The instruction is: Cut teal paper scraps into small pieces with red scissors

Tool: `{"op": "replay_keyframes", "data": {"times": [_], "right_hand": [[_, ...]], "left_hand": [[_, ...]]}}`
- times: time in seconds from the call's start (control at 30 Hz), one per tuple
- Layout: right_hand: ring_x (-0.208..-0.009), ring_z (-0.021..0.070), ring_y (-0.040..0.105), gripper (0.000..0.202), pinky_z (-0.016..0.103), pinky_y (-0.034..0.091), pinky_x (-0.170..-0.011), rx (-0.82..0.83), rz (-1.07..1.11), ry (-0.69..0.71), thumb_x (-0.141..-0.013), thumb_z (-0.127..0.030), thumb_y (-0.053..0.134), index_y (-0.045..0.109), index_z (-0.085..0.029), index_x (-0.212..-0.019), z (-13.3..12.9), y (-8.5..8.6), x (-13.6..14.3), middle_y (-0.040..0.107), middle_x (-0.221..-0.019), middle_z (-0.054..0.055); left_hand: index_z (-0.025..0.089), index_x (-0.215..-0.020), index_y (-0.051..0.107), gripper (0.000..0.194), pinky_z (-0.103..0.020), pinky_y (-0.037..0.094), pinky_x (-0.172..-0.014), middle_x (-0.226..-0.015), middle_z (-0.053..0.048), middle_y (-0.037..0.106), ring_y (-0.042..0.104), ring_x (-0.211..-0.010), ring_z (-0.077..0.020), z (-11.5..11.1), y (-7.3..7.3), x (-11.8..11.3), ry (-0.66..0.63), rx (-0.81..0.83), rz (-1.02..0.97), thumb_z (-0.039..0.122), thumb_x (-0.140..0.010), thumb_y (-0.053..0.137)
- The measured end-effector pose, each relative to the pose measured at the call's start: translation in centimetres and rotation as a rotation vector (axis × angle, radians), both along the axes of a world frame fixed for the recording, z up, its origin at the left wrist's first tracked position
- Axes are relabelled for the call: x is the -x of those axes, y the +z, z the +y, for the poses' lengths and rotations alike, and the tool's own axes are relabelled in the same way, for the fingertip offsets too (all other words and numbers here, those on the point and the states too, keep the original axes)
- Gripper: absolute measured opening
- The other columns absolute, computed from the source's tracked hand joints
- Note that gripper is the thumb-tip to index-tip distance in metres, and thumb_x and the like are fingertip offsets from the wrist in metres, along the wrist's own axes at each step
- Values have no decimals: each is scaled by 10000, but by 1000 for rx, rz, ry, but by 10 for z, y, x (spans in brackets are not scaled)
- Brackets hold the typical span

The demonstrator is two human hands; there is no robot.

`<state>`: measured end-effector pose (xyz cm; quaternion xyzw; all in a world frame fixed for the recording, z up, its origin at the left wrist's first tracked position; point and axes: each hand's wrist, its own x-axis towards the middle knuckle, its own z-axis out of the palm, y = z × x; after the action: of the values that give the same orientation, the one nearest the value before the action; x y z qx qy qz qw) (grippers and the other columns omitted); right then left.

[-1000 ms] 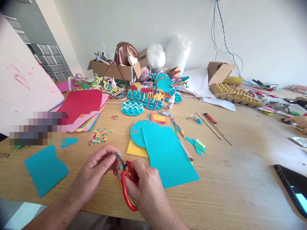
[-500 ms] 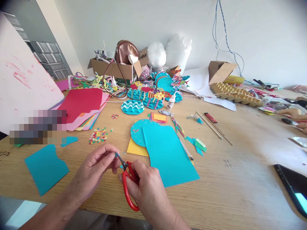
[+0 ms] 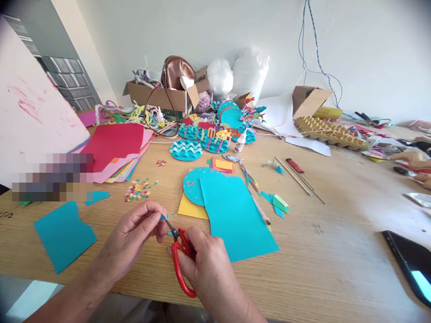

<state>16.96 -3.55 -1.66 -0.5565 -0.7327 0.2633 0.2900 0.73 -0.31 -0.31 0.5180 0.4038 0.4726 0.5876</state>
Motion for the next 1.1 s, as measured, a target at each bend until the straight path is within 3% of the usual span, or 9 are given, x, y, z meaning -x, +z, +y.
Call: {"op": "replay_keyframes", "data": {"times": [0.17, 0.67, 1.1], "right_hand": [[-450, 86, 296, 282, 201, 230, -430, 4, 33, -4, -811, -302, 502, 350, -217, -589, 0, -1, 1, 358, -503, -71], [-481, 103, 337, 241, 216, 247, -464, 70, 6, 2, -793, -294, 496, 354, -223, -611, -2, 2, 4, 397, -539, -56], [-469, 107, 335, 201, 208, 256, -454, 3, -39, -6, -776, -256, 495, 367, -225, -625, -2, 2, 2, 394, -527, -59]], "left_hand": [[176, -808, 569, 161, -213, 430, -569, -640, 30, 556, 532, -602, -107, -3, -5, -1, -19, 35, -66, 313, -870, 512], [178, -764, 578, 136, -205, 416, -571, -618, 29, 552, 514, -595, -104, -4, -6, 1, -60, 2, -16, 259, -859, 524], [172, -733, 573, 161, -211, 420, -554, -605, 25, 546, 512, -583, -113, -6, -2, -3, -58, 48, -21, 298, -832, 552]]}}
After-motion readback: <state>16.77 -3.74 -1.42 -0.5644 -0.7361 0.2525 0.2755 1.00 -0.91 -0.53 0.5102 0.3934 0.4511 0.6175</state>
